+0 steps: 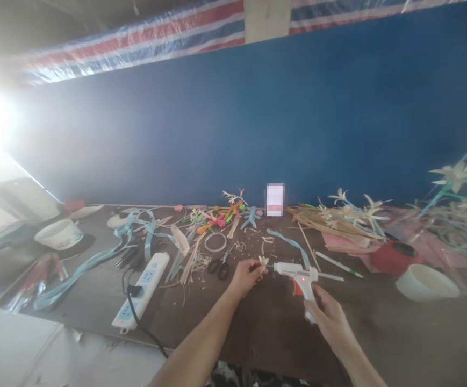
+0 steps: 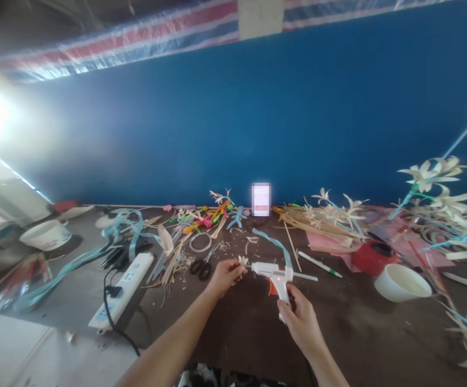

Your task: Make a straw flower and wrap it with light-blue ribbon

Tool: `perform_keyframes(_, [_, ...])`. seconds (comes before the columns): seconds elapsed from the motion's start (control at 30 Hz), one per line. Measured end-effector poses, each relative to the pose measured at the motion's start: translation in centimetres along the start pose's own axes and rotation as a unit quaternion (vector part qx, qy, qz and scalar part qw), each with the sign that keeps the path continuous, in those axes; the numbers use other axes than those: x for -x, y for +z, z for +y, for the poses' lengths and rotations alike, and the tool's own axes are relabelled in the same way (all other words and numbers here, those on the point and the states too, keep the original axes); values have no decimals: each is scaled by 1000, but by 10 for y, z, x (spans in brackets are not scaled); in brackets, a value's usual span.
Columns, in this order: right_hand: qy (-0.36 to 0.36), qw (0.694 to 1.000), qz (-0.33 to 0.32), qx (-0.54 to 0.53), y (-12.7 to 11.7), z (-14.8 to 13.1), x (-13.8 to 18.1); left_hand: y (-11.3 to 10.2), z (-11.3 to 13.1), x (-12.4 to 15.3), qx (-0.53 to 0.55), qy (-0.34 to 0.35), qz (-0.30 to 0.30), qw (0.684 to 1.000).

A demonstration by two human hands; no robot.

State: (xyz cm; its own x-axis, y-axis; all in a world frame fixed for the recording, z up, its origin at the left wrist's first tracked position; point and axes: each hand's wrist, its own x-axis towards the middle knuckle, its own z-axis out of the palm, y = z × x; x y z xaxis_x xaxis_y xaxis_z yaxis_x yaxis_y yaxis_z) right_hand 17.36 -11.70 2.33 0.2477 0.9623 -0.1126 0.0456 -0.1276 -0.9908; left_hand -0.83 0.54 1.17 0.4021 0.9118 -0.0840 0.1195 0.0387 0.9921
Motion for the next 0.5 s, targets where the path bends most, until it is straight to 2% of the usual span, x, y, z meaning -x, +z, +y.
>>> perform_keyframes(0.23, [-13,999,22,27,1,2,-4,-1,6,1,-25,9,0,1000])
perform_keyframes(0.5, [-48,989,53,127,-1,-2,-7,-1,9,2,-26,7,-4,1000])
